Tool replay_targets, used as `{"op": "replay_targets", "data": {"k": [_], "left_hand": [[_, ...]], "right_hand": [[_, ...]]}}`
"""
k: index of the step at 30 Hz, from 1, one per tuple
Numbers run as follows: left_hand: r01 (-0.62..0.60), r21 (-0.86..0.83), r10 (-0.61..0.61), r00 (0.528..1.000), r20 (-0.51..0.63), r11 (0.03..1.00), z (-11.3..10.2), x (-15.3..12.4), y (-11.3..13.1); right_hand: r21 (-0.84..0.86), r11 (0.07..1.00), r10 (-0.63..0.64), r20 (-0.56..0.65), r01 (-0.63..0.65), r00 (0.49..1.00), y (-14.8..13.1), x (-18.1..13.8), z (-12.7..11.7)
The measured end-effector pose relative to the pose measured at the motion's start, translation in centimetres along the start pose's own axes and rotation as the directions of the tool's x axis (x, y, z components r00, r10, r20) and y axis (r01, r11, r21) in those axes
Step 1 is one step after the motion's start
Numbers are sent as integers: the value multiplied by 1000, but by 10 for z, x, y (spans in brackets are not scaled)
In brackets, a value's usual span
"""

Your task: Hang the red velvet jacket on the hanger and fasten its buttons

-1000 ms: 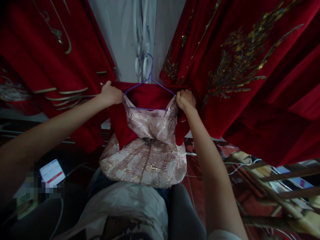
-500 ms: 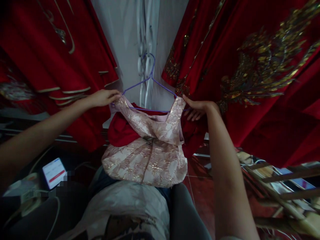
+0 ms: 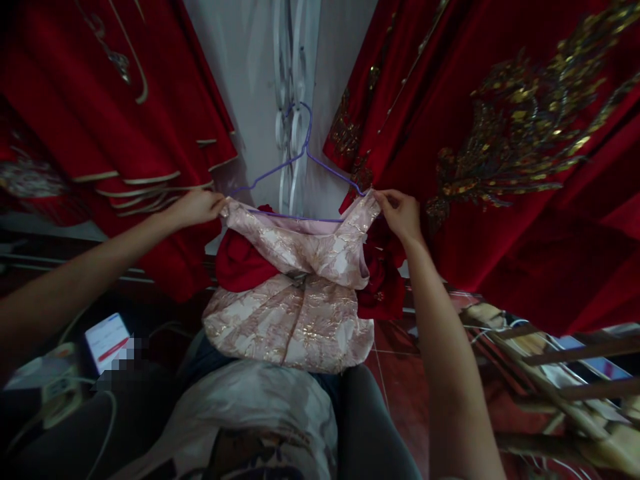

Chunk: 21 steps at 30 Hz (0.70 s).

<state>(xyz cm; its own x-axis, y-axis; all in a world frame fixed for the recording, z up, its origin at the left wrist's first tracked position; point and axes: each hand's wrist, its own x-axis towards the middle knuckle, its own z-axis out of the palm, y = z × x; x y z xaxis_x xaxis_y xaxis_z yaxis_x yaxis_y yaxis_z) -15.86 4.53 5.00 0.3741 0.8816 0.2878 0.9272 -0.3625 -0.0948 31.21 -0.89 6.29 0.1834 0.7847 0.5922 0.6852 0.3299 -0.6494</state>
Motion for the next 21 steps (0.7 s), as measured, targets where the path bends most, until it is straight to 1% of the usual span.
{"op": "replay_targets", "data": {"k": [2, 3, 4, 5, 6, 7, 8, 9, 10, 11, 12, 14, 16, 18, 20, 21], "left_hand": [[-43, -5, 43, 996, 76, 999, 5, -7, 1], [-70, -20, 72, 992, 101, 997, 6, -10, 4], [-99, -38, 102, 988, 119, 994, 6, -14, 9], [-129, -56, 136, 982, 134, 990, 5, -17, 15], [-161, -75, 171, 975, 142, 984, 4, -20, 23], [-201, -99, 213, 968, 136, 975, 1, -21, 32], [-252, -130, 266, 957, 112, 959, -1, -21, 42], [-310, -168, 325, 943, 69, 936, -4, -19, 52], [-372, -208, 382, 924, 8, 905, -5, -15, 62], [-432, -245, 430, 900, -63, 868, -6, -9, 73], [-484, -274, 465, 875, -135, 831, -5, -2, 83], [-544, -314, 487, 838, -246, 778, 1, 12, 104], [-550, -340, 465, 832, -301, 763, 13, 22, 124], [-524, -362, 433, 848, -304, 771, 29, 23, 141], [-496, -374, 404, 865, -298, 784, 43, 17, 154], [-484, -376, 387, 870, -307, 790, 48, 11, 158]], "right_hand": [[67, 985, 163, -17, -161, 987, 10, -3, 0], [115, 959, 260, 9, -259, 966, 15, -6, 0], [155, 922, 349, 63, -354, 935, 21, -9, -1], [173, 882, 418, 148, -439, 896, 25, -13, -2], [158, 846, 464, 255, -510, 848, 27, -17, -3], [111, 820, 490, 369, -561, 790, 28, -22, -4], [46, 807, 500, 478, -589, 722, 27, -27, -6], [-20, 806, 494, 572, -591, 655, 24, -33, -7], [-65, 824, 467, 642, -563, 608, 18, -38, -7], [-76, 859, 413, 686, -506, 599, 11, -43, -7], [-54, 902, 336, 710, -428, 618, 3, -48, -4], [52, 968, 136, 710, -244, 691, -12, -58, 4], [161, 979, -14, 659, -124, 752, -24, -68, 15], [248, 968, -102, 540, -42, 835, -28, -77, 26], [281, 959, -133, 377, 24, 917, -24, -81, 33], [280, 959, -128, 286, 45, 950, -20, -82, 35]]}}
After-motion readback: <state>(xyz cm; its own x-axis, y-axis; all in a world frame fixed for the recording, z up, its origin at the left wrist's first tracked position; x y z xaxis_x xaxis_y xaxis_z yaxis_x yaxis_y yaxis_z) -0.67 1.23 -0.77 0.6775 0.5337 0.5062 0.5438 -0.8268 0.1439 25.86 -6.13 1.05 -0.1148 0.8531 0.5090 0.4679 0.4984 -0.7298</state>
